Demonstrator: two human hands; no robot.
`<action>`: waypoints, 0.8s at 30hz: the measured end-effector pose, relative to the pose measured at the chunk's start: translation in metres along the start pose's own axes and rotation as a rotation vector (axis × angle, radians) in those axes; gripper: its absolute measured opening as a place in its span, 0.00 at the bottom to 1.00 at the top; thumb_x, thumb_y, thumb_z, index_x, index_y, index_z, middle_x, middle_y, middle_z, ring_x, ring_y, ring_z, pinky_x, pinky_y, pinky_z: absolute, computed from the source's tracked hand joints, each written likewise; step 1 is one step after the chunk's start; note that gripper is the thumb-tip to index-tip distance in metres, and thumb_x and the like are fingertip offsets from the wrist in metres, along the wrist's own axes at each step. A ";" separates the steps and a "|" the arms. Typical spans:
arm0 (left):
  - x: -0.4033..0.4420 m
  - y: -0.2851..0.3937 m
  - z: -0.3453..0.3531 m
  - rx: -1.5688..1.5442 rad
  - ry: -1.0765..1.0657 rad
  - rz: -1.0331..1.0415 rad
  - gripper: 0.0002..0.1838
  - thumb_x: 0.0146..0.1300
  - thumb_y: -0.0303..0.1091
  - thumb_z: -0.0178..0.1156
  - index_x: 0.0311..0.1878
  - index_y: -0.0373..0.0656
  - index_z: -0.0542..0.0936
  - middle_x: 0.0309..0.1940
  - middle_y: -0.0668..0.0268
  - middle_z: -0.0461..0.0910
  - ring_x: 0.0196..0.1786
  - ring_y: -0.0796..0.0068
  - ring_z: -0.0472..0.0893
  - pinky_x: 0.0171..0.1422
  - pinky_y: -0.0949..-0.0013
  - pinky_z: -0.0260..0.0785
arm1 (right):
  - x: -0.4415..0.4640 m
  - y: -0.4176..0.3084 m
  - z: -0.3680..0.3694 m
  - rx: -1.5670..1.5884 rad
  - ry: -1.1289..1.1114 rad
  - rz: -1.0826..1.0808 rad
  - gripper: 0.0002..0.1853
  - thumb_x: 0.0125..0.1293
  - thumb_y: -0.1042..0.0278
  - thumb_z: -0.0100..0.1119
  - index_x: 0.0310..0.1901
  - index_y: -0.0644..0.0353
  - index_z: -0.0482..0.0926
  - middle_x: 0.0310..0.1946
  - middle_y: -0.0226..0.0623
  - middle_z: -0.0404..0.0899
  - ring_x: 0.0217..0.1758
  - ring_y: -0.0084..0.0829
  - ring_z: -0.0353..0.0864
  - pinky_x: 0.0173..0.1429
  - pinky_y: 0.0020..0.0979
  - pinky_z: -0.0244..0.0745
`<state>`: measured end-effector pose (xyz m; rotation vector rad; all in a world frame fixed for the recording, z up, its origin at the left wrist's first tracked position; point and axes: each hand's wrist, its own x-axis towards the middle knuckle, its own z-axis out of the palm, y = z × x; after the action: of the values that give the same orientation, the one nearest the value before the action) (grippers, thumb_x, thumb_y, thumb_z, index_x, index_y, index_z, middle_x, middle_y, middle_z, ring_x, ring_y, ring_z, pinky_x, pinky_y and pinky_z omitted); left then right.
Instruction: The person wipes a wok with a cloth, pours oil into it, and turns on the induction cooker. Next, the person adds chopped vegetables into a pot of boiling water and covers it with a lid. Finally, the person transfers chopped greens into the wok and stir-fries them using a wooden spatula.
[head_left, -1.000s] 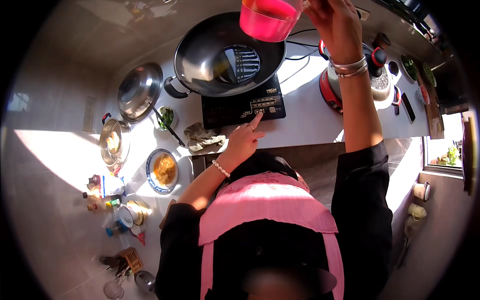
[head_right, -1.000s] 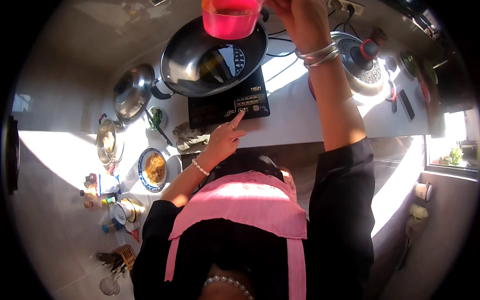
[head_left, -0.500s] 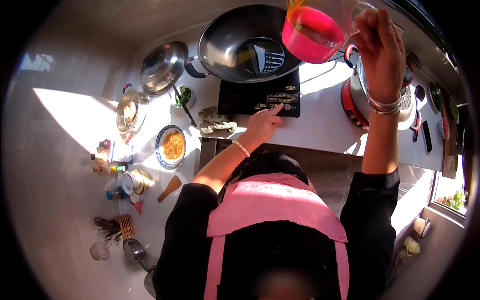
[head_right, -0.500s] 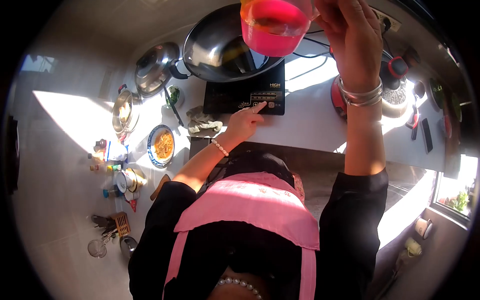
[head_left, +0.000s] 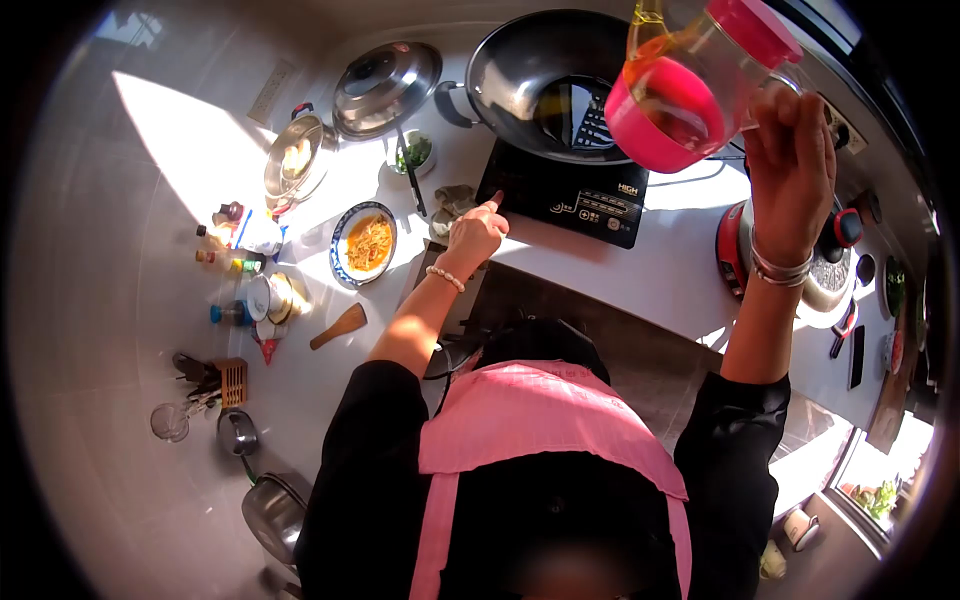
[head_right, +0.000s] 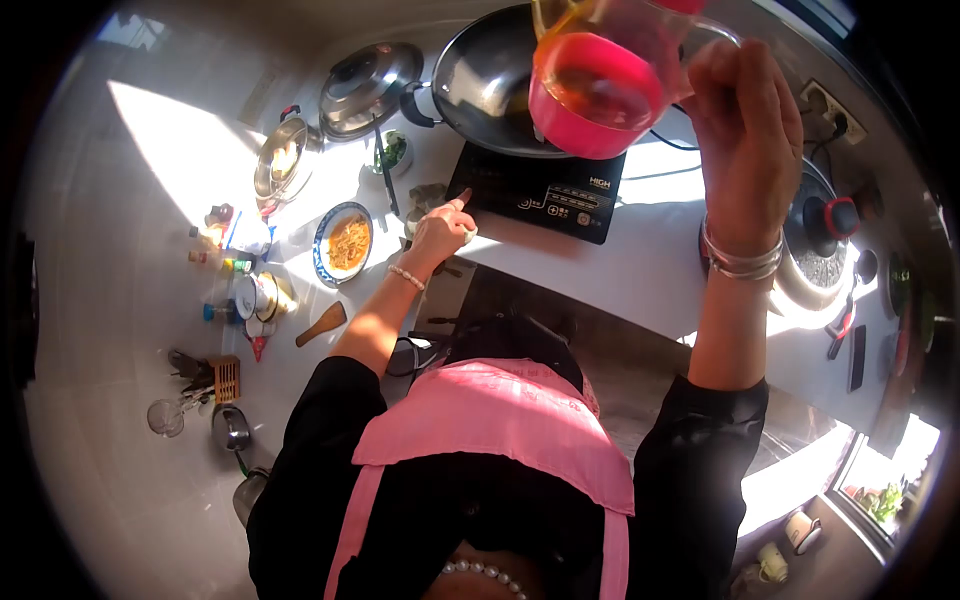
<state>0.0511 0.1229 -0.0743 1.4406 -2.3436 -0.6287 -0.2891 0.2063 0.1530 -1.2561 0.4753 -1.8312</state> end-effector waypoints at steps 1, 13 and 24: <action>-0.002 -0.004 -0.002 -0.070 0.073 0.024 0.11 0.46 0.23 0.50 0.25 0.45 0.82 0.52 0.61 0.76 0.51 0.61 0.77 0.55 0.66 0.69 | 0.000 0.002 0.003 0.062 -0.072 0.020 0.16 0.72 0.61 0.42 0.35 0.66 0.73 0.28 0.34 0.71 0.29 0.19 0.68 0.39 0.22 0.67; -0.189 0.015 -0.089 -0.622 -0.056 0.092 0.05 0.50 0.23 0.55 0.30 0.37 0.79 0.43 0.63 0.81 0.39 0.64 0.81 0.44 0.67 0.74 | -0.056 0.115 0.187 -0.002 -0.285 0.273 0.15 0.72 0.58 0.41 0.34 0.63 0.68 0.25 0.32 0.65 0.29 0.23 0.63 0.32 0.23 0.57; -0.352 -0.051 -0.128 -0.605 0.106 -0.196 0.06 0.51 0.28 0.58 0.31 0.39 0.80 0.47 0.60 0.79 0.46 0.60 0.79 0.50 0.65 0.72 | -0.205 0.347 0.430 0.160 -0.811 0.726 0.11 0.69 0.65 0.47 0.33 0.62 0.73 0.29 0.29 0.73 0.32 0.18 0.71 0.38 0.22 0.69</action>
<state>0.3073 0.3928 -0.0058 1.3682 -1.7206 -1.1588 0.2725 0.2357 -0.0253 -1.3510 0.2579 -0.6607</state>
